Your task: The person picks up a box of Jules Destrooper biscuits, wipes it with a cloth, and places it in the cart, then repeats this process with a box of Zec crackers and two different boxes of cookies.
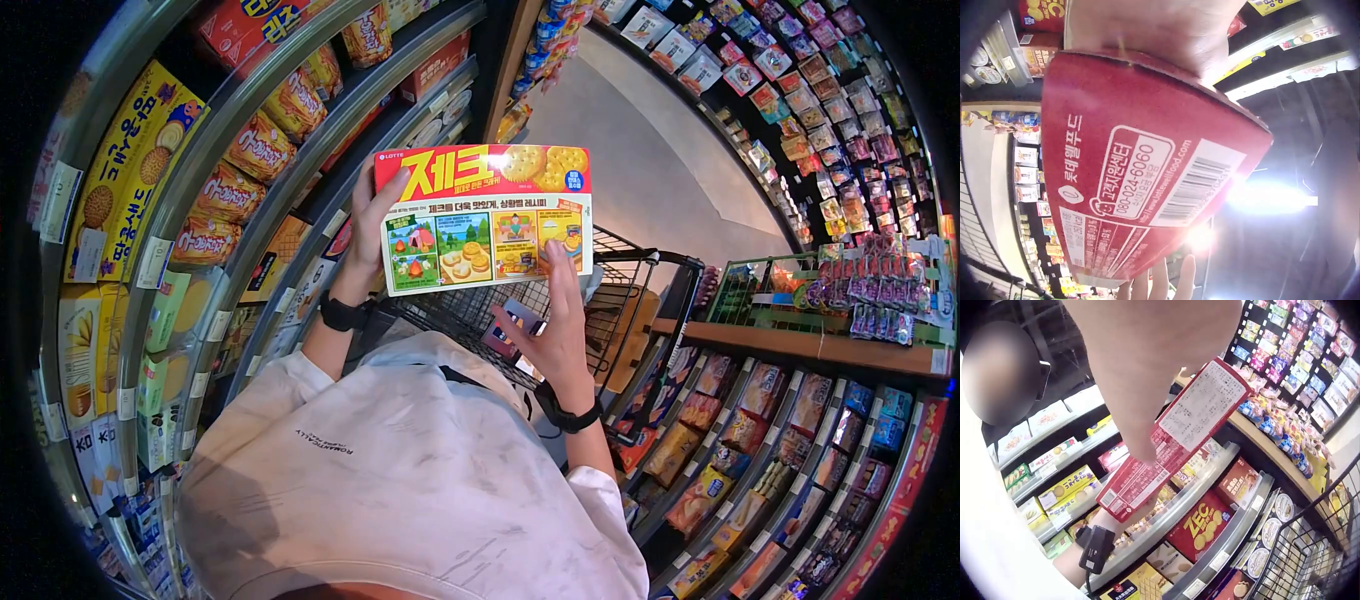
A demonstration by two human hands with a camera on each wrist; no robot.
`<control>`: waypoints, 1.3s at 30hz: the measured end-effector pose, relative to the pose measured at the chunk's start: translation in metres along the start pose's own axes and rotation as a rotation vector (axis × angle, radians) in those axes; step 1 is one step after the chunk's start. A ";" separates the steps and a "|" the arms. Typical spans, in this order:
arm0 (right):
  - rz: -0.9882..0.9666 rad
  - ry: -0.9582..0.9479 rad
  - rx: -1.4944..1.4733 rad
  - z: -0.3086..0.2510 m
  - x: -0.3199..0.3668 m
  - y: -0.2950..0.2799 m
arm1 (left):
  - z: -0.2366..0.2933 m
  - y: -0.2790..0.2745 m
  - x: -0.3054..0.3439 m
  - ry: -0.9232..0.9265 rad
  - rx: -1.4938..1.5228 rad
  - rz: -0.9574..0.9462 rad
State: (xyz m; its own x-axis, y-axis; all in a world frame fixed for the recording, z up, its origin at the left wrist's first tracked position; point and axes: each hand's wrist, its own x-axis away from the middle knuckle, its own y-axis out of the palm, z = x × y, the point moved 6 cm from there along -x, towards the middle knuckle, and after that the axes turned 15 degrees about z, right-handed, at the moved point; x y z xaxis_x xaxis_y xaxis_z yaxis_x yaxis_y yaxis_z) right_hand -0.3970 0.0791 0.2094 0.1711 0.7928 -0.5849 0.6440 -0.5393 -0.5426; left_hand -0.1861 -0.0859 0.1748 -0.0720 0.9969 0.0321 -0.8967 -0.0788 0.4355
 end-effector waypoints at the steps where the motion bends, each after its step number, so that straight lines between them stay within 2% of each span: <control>1: -0.021 -0.043 0.048 -0.001 0.002 0.002 | -0.002 -0.001 0.000 -0.013 0.011 0.021; 7: 0.095 -0.125 -0.044 0.001 0.006 -0.001 | -0.004 -0.004 0.001 -0.013 -0.028 0.018; 11: 0.055 -0.066 -0.045 0.001 0.004 -0.002 | -0.004 -0.002 0.005 -0.045 -0.026 0.010; 13: 0.068 -0.182 -0.117 -0.003 0.005 -0.001 | -0.003 0.001 0.007 -0.093 0.039 0.052; 14: 0.062 -0.143 -0.137 -0.004 0.004 0.001 | -0.007 -0.001 0.006 -0.073 0.013 0.063; 19: 0.045 -0.187 -0.040 -0.015 -0.003 0.001 | -0.017 0.008 0.013 -0.080 -0.027 0.033; 21: -0.018 -0.220 -0.021 -0.022 -0.004 0.002 | -0.022 0.011 0.016 -0.142 0.022 0.081; 26: -0.089 -0.152 0.135 -0.015 -0.001 0.007 | -0.043 0.022 0.026 -0.197 0.014 0.038; 28: -0.075 -0.143 0.177 -0.007 -0.003 0.003 | -0.051 0.025 0.031 -0.211 -0.059 0.092; 31: -0.046 -0.154 0.199 0.006 0.002 0.003 | -0.056 0.032 0.030 -0.182 -0.212 0.015; 33: -0.029 -0.066 0.172 0.013 0.006 0.002 | -0.061 0.032 0.033 -0.193 -0.309 -0.039; 35: 0.003 -0.079 0.137 0.020 0.009 0.000 | -0.072 0.031 0.031 -0.265 -0.301 -0.136; 37: 0.110 0.387 -0.234 0.058 0.021 0.005 | -0.072 0.031 0.033 -0.503 -0.231 -0.275; 39: 0.086 0.623 -0.292 0.092 0.030 0.015 | -0.080 0.023 0.033 -0.526 -0.262 -0.309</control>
State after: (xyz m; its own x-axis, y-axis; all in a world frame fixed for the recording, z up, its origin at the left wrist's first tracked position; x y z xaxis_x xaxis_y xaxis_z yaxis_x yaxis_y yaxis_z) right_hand -0.4508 0.0689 0.1287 0.5701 0.8133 -0.1160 0.7687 -0.5779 -0.2740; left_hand -0.2437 -0.0550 0.1140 0.3688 0.8368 0.4047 -0.9232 0.2791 0.2641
